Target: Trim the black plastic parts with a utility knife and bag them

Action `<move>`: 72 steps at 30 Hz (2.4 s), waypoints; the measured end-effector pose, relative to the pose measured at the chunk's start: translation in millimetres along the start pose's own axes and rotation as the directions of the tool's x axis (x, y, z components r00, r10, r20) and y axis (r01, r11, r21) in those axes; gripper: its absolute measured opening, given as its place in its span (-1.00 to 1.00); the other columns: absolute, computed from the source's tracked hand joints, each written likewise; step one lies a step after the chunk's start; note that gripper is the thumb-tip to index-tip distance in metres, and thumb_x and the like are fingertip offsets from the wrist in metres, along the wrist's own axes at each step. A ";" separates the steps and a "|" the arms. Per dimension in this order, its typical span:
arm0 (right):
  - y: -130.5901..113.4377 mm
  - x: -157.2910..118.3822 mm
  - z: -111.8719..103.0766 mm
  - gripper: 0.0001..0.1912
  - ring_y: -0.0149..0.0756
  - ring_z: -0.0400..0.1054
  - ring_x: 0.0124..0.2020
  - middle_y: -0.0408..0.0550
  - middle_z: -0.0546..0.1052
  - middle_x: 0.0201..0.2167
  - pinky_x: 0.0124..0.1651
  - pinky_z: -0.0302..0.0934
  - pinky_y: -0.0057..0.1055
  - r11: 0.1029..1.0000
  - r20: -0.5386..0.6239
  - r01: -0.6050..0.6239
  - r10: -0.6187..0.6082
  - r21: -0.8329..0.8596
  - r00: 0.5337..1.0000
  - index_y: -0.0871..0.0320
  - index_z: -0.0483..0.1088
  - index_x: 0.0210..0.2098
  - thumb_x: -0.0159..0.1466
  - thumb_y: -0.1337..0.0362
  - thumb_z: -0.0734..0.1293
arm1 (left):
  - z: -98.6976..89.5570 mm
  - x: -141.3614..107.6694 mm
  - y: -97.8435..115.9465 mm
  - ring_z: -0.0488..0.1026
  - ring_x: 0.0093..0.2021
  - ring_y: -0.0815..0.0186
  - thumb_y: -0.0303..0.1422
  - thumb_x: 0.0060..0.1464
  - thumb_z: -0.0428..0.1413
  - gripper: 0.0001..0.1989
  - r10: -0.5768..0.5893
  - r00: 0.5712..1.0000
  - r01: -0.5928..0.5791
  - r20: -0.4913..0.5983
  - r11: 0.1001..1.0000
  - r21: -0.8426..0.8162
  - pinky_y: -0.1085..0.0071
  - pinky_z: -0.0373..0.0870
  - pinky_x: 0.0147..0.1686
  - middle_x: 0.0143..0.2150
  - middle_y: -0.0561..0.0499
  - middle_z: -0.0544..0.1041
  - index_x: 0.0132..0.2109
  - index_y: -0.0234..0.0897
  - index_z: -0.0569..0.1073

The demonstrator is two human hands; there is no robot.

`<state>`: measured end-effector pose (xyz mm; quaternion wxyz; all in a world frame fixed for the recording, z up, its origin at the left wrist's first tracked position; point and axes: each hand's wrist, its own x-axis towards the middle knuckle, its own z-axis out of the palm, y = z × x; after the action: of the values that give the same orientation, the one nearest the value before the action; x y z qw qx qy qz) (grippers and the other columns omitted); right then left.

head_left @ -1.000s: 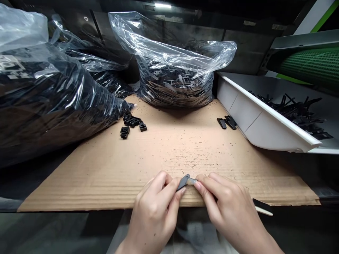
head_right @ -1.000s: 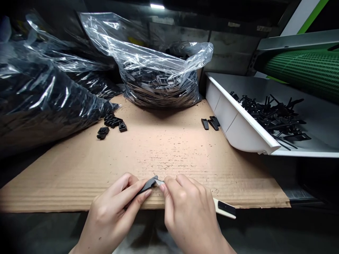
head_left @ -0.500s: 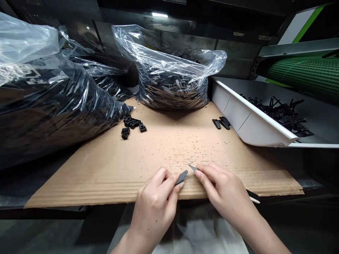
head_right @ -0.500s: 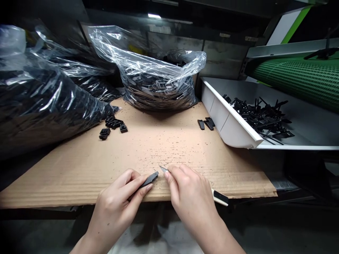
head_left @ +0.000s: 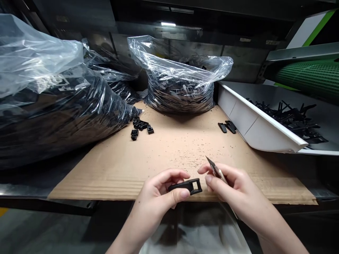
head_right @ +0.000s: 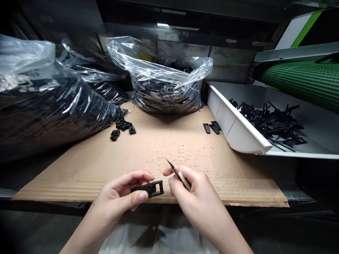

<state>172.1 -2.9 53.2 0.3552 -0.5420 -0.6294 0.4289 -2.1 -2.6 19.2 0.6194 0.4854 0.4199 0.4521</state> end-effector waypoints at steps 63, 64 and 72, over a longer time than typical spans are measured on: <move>22.1 -13.3 10.1 -0.86 -0.33 0.27 -0.48 -0.05 0.42 -0.50 -0.44 0.16 -0.40 0.719 -0.061 0.493 -0.593 -0.490 0.803 0.21 0.37 -0.29 0.22 0.44 0.19 | 16.9 9.8 4.8 0.23 -0.49 0.42 -0.45 0.04 0.04 -0.85 0.051 0.992 -0.071 0.116 0.983 0.170 0.56 0.21 -0.48 -0.53 0.09 0.31 -0.47 -0.36 0.39; 21.1 -13.8 10.8 -0.86 -0.33 0.27 -0.48 -0.06 0.42 -0.50 -0.44 0.15 -0.40 0.707 -0.053 0.493 -0.597 -0.507 0.801 0.20 0.36 -0.30 0.22 0.44 0.19 | 16.8 9.8 3.7 0.24 -0.48 0.41 -0.44 0.05 0.04 -0.85 0.047 0.992 -0.067 0.117 0.983 0.172 0.55 0.21 -0.47 -0.52 0.08 0.32 -0.46 -0.36 0.40; 20.2 -13.7 13.7 -0.87 -0.33 0.27 -0.50 -0.08 0.41 -0.53 -0.44 0.15 -0.41 0.675 -0.063 0.460 -0.598 -0.577 0.799 0.17 0.35 -0.38 0.23 0.41 0.19 | 18.4 12.2 3.1 0.23 -0.47 0.41 -0.44 0.07 0.02 -0.84 0.063 0.990 -0.088 0.129 0.976 0.198 0.54 0.20 -0.46 -0.52 0.09 0.31 -0.45 -0.35 0.40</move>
<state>169.4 -17.6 29.5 0.3745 -0.4600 -0.8040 0.0427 17.9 5.5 24.5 0.5734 0.5884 0.4066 0.3995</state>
